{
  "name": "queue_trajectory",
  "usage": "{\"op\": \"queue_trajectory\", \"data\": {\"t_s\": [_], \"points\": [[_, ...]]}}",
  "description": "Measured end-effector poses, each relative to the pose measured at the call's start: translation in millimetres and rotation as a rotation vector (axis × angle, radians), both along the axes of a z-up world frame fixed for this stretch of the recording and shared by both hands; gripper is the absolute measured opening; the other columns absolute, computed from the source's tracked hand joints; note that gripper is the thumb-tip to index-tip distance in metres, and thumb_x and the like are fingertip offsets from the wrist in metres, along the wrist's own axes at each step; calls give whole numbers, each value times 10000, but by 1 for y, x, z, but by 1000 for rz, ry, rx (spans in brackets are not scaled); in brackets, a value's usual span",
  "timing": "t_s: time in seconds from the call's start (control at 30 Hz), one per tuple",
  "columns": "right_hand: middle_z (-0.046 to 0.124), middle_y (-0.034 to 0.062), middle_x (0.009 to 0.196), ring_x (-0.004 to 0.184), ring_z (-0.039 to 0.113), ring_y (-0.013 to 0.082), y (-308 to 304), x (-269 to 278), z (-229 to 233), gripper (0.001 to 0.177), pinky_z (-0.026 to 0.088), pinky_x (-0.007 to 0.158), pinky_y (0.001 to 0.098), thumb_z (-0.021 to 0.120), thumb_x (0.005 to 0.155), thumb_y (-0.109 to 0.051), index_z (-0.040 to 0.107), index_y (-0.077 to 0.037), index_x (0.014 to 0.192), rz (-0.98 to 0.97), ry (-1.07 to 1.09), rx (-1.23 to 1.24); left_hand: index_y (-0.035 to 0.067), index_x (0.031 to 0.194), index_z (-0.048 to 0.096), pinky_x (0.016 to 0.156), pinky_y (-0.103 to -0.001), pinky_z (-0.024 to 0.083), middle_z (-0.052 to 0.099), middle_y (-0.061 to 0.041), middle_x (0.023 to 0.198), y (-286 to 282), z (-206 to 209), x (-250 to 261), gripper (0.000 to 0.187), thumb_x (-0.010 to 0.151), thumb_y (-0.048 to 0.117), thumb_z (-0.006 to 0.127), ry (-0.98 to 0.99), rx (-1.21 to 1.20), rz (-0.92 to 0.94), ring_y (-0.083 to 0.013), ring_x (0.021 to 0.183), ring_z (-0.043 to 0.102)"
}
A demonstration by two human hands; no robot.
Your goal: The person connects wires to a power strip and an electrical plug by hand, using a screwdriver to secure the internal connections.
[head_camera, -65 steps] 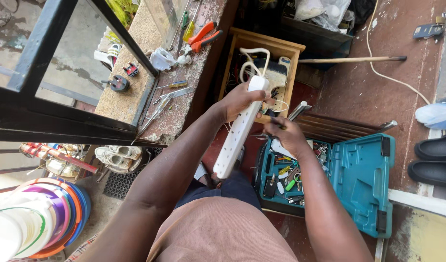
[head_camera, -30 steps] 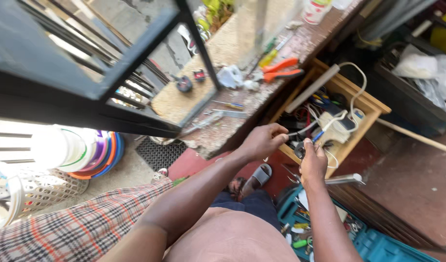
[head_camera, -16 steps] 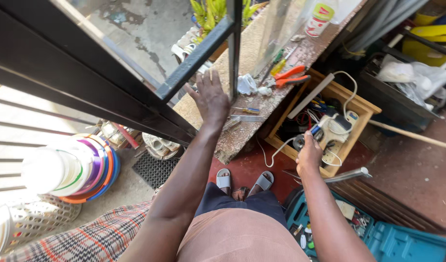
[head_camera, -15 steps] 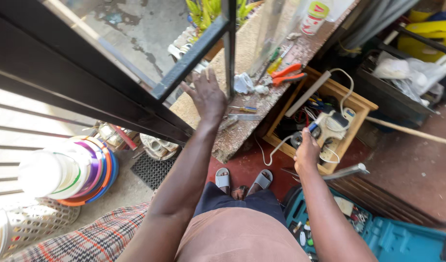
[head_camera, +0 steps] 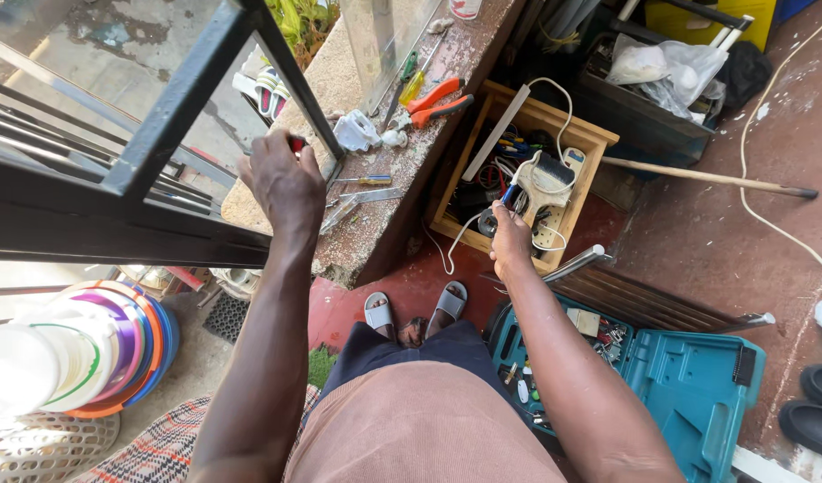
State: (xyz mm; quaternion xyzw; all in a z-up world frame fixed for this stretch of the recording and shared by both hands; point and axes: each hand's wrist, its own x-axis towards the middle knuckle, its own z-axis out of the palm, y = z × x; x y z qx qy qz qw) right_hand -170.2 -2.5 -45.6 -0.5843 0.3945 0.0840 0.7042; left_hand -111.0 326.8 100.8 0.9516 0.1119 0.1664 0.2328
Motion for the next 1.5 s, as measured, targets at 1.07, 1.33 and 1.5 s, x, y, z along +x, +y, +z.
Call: {"op": "queue_trajectory", "data": {"t_s": [1.07,1.33,1.5], "points": [[686,22,989,775,611,81,-64,2,110,398,518,688,245,617,929,-183,654,-67,1308,807,-269,-341,39,1295,624,637,-232,534,615,18,886,-158,-72,-71,493,871,167,841,523,-1383,-381,-62,711,606],[779,92,1013,896,750,240,-4,-15,202,235,583,774,363,704,915,-233,772,-116,1107,926,-647,-878,96,1234,554,450,-232,469,600,-9,826,-151,-51,-69,402,927,245,768,559,-1266,-484,-61,557,550],[759,83,1001,881,738,280,12,-20,204,243,572,751,391,697,899,-210,783,-129,1112,934,-580,-1002,107,1228,514,407,-243,467,621,-1,838,-138,-33,-69,392,935,227,744,568,-1270,-525,-56,545,545]]}}
